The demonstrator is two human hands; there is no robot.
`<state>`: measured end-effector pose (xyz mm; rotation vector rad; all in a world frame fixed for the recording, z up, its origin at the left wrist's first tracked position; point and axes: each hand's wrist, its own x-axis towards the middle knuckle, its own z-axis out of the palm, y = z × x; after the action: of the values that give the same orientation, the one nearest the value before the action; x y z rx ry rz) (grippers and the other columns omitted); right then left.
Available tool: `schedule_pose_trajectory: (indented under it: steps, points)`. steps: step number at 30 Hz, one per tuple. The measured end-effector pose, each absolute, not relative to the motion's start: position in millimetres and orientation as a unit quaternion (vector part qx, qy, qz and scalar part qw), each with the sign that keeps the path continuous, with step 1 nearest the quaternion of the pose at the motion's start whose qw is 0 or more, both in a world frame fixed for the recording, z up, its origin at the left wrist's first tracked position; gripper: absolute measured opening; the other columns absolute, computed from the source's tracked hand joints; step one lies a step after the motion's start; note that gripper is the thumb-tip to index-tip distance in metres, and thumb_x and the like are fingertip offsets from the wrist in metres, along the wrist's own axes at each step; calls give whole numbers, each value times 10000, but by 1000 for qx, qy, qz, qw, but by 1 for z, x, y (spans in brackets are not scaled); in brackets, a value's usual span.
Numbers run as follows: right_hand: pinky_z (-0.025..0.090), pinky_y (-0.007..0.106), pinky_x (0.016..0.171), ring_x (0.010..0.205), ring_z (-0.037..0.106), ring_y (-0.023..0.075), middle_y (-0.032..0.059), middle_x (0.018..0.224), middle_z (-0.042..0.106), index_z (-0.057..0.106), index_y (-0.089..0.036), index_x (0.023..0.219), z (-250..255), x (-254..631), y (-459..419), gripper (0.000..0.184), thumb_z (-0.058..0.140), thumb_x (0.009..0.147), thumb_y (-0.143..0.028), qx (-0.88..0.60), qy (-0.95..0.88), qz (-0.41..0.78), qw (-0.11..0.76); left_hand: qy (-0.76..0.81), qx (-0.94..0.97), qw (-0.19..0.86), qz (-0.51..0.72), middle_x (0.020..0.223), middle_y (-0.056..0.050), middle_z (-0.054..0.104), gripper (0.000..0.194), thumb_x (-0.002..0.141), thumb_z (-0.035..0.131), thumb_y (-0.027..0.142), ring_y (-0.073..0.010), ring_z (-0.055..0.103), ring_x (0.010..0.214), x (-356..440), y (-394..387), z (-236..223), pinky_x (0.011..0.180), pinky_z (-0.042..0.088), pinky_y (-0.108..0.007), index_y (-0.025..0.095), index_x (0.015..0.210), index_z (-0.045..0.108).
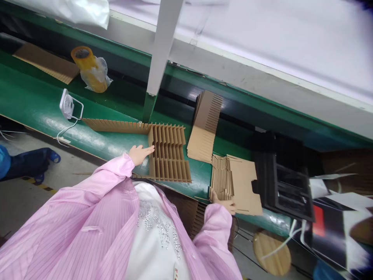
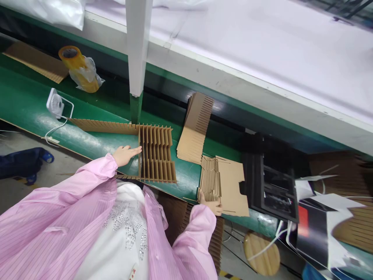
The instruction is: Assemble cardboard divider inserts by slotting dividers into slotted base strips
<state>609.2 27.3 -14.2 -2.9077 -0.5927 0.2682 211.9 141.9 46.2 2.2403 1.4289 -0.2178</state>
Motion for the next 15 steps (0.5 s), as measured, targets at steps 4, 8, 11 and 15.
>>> schedule_pose_trajectory:
  steps: [4, 8, 11, 15]
  points:
    - [358, 566, 982, 1257, 374, 419, 286, 1396, 361, 412, -88, 1388, -10, 637, 17, 672, 383, 883, -529, -979, -173, 48, 91, 522, 817, 218, -115, 1547, 47, 324, 741, 785, 338, -15, -304, 521, 1146, 214, 144, 53, 869, 426, -453, 345, 1429, 413]
    - [324, 549, 1030, 1277, 372, 382, 269, 1350, 425, 365, -85, 1419, -3, 668, 21, 740, 442, 858, -562, -965, -235, 67, 93, 529, 808, 215, -149, 1560, 46, 293, 718, 799, 352, 14, -292, 537, 1141, 218, 147, 59, 876, 432, -445, 340, 1438, 391]
    - [368, 549, 969, 1235, 411, 385, 258, 1287, 482, 447, -94, 1357, -8, 676, 22, 747, 494, 818, -609, -950, -286, 88, 90, 536, 800, 214, -161, 1564, 44, 276, 688, 824, 348, 42, -288, 544, 1154, 220, 147, 63, 894, 440, -451, 331, 1447, 375]
    - [409, 539, 908, 1105, 511, 315, 160, 1215, 548, 532, -201, 1258, -16, 673, 18, 575, 464, 854, -605, -929, -347, 97, 86, 548, 792, 208, -170, 1568, 33, 262, 659, 849, 344, 75, -286, 552, 1169, 222, 143, 67, 896, 457, -439, 307, 1466, 345]
